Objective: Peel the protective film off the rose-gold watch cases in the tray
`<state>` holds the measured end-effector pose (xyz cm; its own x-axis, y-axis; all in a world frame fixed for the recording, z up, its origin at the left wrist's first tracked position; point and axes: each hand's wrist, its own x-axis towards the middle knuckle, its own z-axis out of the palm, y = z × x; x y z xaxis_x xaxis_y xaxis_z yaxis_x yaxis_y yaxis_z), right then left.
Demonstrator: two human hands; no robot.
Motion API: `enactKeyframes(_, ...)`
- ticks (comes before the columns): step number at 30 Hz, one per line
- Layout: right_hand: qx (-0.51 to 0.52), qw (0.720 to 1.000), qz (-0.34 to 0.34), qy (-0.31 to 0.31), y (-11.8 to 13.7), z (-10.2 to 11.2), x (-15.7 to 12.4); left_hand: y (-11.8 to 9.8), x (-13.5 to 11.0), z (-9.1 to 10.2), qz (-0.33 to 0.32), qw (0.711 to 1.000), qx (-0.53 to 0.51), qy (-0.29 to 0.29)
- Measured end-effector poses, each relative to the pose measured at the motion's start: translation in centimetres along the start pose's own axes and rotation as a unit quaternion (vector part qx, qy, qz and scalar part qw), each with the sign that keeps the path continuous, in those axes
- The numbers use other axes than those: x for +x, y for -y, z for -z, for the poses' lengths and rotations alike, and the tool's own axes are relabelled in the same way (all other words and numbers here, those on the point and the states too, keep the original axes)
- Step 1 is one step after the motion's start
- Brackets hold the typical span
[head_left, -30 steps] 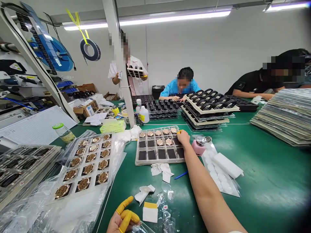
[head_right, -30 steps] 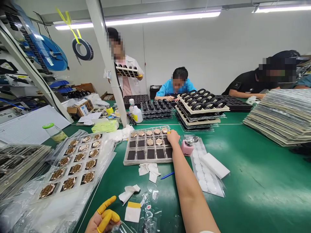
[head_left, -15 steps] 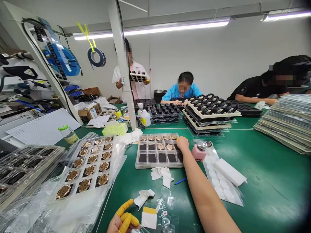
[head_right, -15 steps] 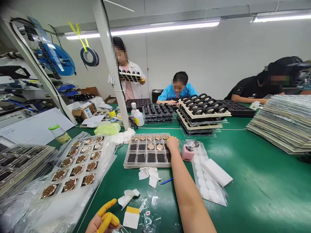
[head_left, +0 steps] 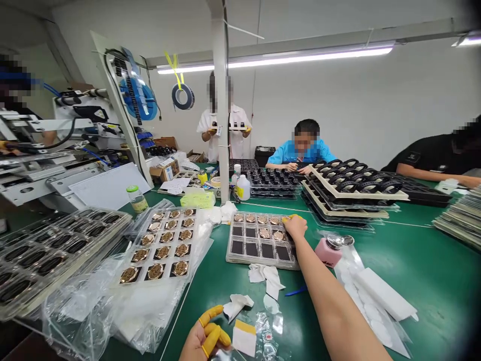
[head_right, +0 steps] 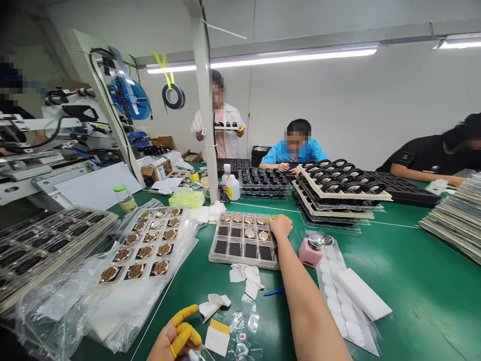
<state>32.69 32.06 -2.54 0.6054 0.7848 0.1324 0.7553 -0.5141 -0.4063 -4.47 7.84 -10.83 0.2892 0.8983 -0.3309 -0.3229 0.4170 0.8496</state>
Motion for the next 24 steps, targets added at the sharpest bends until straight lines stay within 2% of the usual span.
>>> enactKeyframes(4,0.052,0.998,0.029,-0.03,0.0,2.0,-1.8,-0.1,-0.9,-1.0,-0.052,0.998,-0.02,-0.003)
enactKeyframes(6,0.089,0.994,0.049,-0.04,0.7,3.1,-3.6,-0.1,-1.2,-1.3,-0.068,0.997,-0.021,-0.002)
enactKeyframes(8,0.136,0.986,0.092,-0.034,1.7,3.7,-6.9,-0.1,-1.3,-1.3,-0.077,0.997,-0.025,0.002)
enactKeyframes(10,0.205,0.966,0.159,0.02,2.9,3.6,-11.9,-0.2,-1.2,-1.1,-0.078,0.996,-0.038,0.007)
enactKeyframes(11,0.288,0.93,0.202,0.103,3.4,3.3,-14.9,-0.3,-1.1,-1.1,-0.075,0.996,-0.045,0.008)
enactKeyframes(12,0.36,0.883,0.218,0.207,3.8,2.9,-18.0,-0.5,-1.1,-1.1,-0.071,0.996,-0.05,0.01)
enactKeyframes(13,0.41,0.827,0.218,0.317,4.2,2.5,-21.2,-0.7,-1.2,-1.2,-0.071,0.996,-0.054,0.013)
enactKeyframes(14,0.443,0.777,0.202,0.399,4.4,2.1,-24.2,-0.8,-1.3,-1.3,-0.076,0.995,-0.059,0.018)
enactKeyframes(15,0.462,0.734,0.181,0.464,4.6,1.8,-26.8,-1.0,-1.6,-1.6,-0.085,0.994,-0.064,0.027)
enactKeyframes(16,0.47,0.703,0.162,0.509,4.7,1.6,-29.1,-1.1,-2.0,-1.9,-0.095,0.992,-0.07,0.036)
enactKeyframes(17,0.469,0.69,0.149,0.531,4.8,1.5,-30.9,-1.1,-2.5,-2.3,-0.1,0.991,-0.078,0.043)
enactKeyframes(20,0.447,0.699,0.162,0.534,4.9,2.3,-33.7,-0.9,-3.9,-3.1,-0.098,0.991,-0.081,0.037)
enactKeyframes(23,0.432,0.693,0.209,0.539,4.9,3.5,-33.4,-0.8,-4.6,-2.8,-0.122,0.992,-0.042,0.013)
enactKeyframes(24,0.42,0.705,0.229,0.524,4.9,3.7,-32.9,-0.9,-4.6,-2.6,-0.12,0.992,-0.035,0.002)
